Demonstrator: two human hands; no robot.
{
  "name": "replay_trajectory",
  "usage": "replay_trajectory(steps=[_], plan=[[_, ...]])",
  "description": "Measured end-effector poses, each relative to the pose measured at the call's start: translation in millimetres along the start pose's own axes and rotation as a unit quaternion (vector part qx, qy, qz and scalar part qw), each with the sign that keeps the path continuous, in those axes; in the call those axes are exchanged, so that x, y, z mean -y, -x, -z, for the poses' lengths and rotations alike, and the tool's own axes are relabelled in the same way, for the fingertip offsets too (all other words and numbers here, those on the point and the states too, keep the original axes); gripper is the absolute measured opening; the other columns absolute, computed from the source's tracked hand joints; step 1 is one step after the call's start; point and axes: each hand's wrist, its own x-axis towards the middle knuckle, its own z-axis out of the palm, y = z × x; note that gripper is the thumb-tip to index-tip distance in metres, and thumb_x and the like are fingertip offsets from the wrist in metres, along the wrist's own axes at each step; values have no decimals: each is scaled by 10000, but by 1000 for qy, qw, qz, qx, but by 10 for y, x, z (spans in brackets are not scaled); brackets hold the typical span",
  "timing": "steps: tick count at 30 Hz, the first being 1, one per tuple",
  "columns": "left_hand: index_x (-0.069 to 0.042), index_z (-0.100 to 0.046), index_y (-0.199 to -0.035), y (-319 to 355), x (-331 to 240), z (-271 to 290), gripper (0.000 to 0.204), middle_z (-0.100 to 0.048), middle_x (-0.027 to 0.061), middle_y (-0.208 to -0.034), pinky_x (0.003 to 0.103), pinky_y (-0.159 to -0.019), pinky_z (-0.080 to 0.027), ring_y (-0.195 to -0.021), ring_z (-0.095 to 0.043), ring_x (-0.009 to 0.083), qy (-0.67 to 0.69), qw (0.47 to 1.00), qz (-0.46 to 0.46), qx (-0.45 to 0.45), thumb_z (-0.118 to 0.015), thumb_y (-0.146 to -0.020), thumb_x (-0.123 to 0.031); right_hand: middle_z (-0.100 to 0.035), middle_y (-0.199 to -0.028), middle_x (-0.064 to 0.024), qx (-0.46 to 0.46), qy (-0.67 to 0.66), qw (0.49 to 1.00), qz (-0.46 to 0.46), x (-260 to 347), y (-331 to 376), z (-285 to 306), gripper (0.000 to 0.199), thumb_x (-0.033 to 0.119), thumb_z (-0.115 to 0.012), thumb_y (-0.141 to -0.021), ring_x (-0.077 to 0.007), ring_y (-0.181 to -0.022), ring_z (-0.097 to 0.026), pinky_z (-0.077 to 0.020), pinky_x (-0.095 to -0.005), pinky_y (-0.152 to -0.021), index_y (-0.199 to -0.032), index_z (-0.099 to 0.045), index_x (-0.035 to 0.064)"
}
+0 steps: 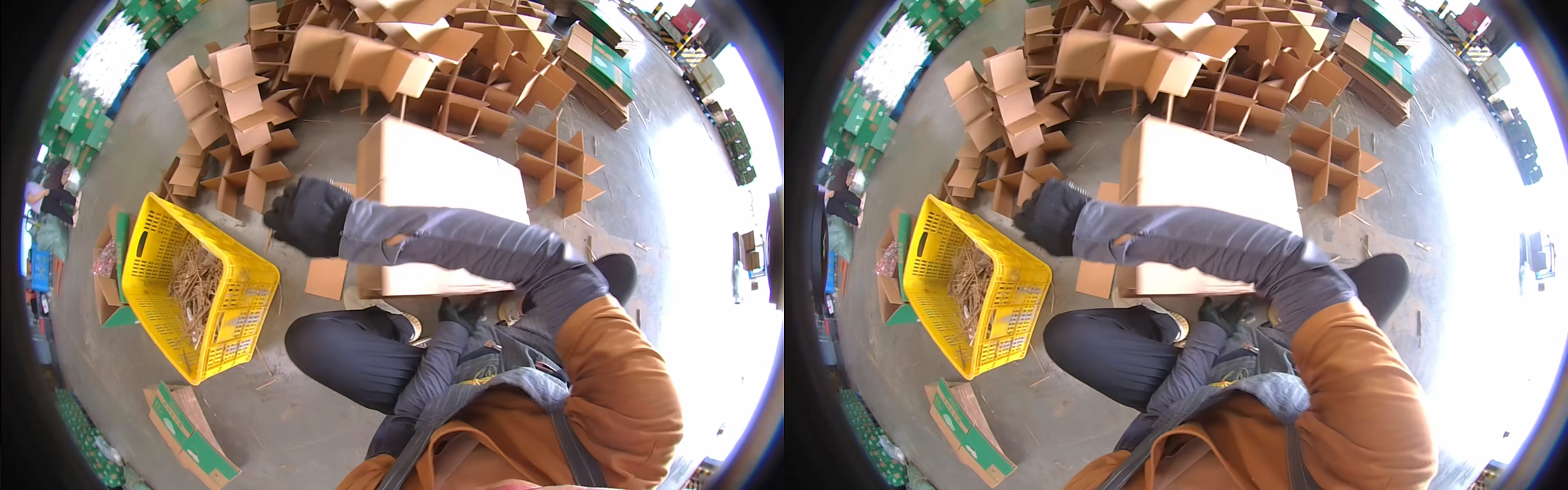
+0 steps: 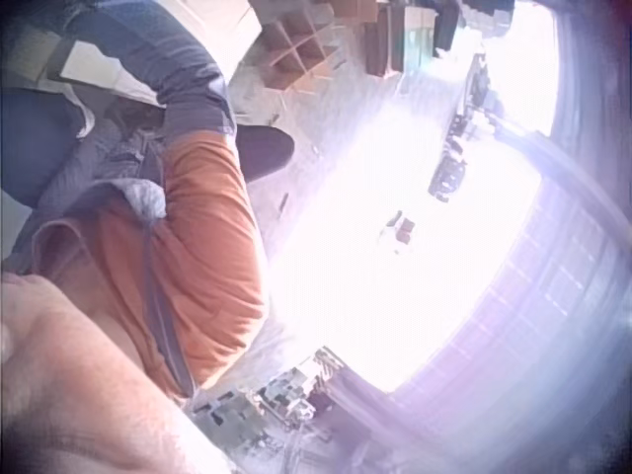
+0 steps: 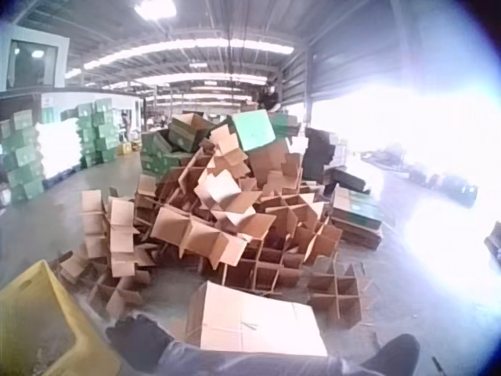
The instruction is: The person assembles cardboard dividers by interlocking notched cardboard pieces and stacking them together by hand.
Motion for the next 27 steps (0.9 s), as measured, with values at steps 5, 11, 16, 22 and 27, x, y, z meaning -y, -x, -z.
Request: replay_trajectory(steps=[5, 11, 16, 22, 27], plan=[[-91, -542, -997, -468, -633, 660, 307, -614, 126, -942, 467, -666, -469, -876, -587, 308, -214, 962, -82, 152, -422, -902, -357, -624, -839, -153, 3, -200, 969, -147, -189, 962, -362, 144, 112, -525, -751, -364, -809, -600, -486, -440, -699, -859, -615, 79], [-89, -589, -976, -34, -275, -291, 207, -647, 88, -818, 316, -564, -518, -702, -642, 217, -219, 948, -228, 27, -567, -863, -261, -666, -882, -133, 2, -209, 779, -591, -1842, 4213, -750, 210, 176, -537, -812, -298, -819, -632, -494, -363, -726, -932, -656, 52], [-52, -582, -984, 334, -762, -355, 203, -646, 112, -831, 309, -569, -512, -697, -631, 214, -244, 904, -345, -62, -587, -857, -209, -625, -1074, -127, 102, -172, 810, -551, -1489, 3302, -1194, 306, 223, -635, -776, -306, -999, -582, -441, -370, -893, -1060, -611, 113], [-88, -606, -1054, -17, -973, -1093, 254, -633, 74, -950, 370, -706, -508, -889, -611, 204, -584, 547, -586, -123, -629, -824, -191, -638, -981, -91, 357, -66, 827, -429, -1764, 2968, -1301, 268, 331, -612, -775, -308, -1006, -548, -450, -411, -833, -966, -650, 147], [-147, -628, -1056, -217, -1447, -1619, 250, -630, 70, -1007, 381, -832, -467, -980, -576, 278, -898, 27, -434, -68, -581, -813, -189, -632, -903, -88, 230, -128, 858, -440, -1690, 3190, -1145, 191, 308, -630, -764, -305, -937, -546, -434, -432, -808, -824, -647, 128]])
